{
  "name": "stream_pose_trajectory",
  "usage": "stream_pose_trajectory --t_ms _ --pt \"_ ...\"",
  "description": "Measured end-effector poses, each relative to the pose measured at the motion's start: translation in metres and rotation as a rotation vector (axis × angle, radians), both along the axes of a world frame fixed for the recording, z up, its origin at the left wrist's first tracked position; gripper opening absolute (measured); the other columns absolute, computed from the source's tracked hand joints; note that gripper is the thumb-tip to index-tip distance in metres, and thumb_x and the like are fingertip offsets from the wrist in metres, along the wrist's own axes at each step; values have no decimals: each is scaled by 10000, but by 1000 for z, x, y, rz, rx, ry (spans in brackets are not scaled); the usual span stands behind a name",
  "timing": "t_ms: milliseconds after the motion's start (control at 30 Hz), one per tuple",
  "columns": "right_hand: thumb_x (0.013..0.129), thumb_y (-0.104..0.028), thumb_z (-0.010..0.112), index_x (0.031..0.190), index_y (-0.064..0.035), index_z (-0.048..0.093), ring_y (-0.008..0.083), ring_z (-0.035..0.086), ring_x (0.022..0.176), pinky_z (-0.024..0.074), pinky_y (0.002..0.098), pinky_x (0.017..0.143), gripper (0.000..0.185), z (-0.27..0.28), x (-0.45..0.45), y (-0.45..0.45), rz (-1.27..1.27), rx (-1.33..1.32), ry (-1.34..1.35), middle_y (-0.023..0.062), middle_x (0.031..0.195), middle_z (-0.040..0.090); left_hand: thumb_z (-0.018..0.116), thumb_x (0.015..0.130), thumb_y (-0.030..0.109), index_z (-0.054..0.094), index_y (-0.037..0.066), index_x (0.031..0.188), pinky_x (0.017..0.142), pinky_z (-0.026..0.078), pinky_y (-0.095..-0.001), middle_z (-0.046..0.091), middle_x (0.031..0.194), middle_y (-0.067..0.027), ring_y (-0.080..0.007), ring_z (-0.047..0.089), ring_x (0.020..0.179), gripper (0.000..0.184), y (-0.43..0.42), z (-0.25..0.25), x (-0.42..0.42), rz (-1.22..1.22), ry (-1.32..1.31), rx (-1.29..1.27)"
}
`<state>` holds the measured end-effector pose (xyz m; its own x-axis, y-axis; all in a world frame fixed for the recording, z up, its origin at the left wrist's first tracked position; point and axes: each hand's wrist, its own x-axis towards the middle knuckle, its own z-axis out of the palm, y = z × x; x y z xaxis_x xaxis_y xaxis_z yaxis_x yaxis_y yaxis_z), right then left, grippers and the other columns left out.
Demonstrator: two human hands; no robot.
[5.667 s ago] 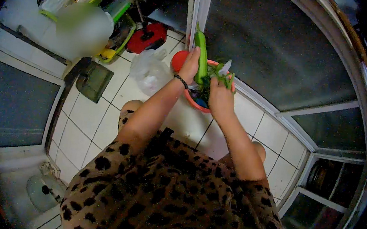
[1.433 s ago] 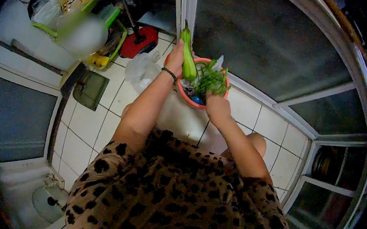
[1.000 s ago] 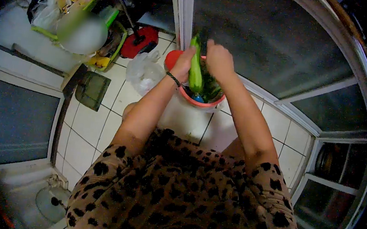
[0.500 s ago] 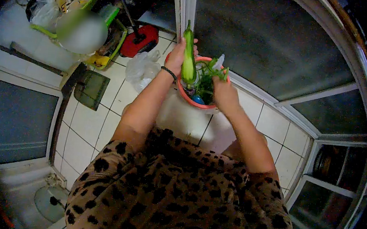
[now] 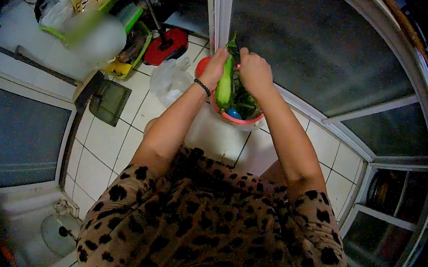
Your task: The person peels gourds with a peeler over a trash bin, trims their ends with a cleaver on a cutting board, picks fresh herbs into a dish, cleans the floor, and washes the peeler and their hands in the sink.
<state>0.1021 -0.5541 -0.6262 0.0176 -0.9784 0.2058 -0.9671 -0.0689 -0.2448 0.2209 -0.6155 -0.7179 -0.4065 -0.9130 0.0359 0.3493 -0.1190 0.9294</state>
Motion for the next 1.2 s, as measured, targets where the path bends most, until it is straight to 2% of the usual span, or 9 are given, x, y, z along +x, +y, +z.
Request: stream_pose_trajectory --t_ms 367,467,567,633,800,900,967,1100,1200 --pt "779 -42 481 971 -11 510 353 629 669 510 431 589 197 -46 15 86 105 143 82 203 789 618 426 938 379 452 58 1148 707 464 -299 520 929 -42 -156 524 798 384 -48 -20 14 217 -48 7" --pt "771 -25 469 998 -11 512 354 625 660 502 435 571 231 -66 0 100 191 204 96 207 798 617 439 928 398 463 67 1047 629 462 -296 513 854 -40 -151 521 714 353 -49 -2 18 191 232 65" --pt "823 -42 461 1016 -8 508 292 620 599 492 396 530 202 -69 -11 85 56 230 -83 163 754 617 438 927 408 458 73 982 616 456 -294 524 814 -55 -155 518 689 340 -42 8 21 30 242 219" --pt "893 -112 469 1027 -24 503 168 569 526 435 303 447 165 -88 -15 68 22 17 -676 84 703 598 431 920 448 449 83 930 596 458 -301 522 770 -65 -164 515 667 365 -23 18 12 81 202 213" --pt "920 -199 497 1061 -66 492 43 470 487 292 185 390 194 -82 11 65 -47 149 -1265 11 693 564 398 912 508 463 76 945 564 467 -297 499 774 -54 -158 519 684 438 -6 16 -1 77 180 137" --pt "911 -205 514 1087 -43 471 77 514 538 372 227 432 243 -85 10 65 -71 73 -1237 16 717 577 394 902 537 488 55 935 594 474 -288 505 787 -41 -154 531 702 492 10 10 -2 -31 288 286" --pt "895 -164 512 1109 -18 446 221 601 622 463 341 542 268 -86 5 66 33 -97 -992 115 775 623 401 897 545 499 58 953 623 471 -286 510 794 -35 -149 532 711 499 12 9 1 -35 259 223" --pt "824 -55 507 1112 -5 450 440 568 835 458 474 686 297 -26 -11 40 -51 -152 -474 288 891 580 383 927 488 505 55 994 662 459 -276 533 824 -29 -130 525 725 454 15 10 7 11 79 215" --pt "790 -51 543 1067 -3 467 414 585 844 469 468 689 292 15 -11 9 11 -82 -216 253 870 595 369 947 438 497 23 1089 755 445 -278 558 952 -50 -137 526 845 458 20 11 4 4 52 159"
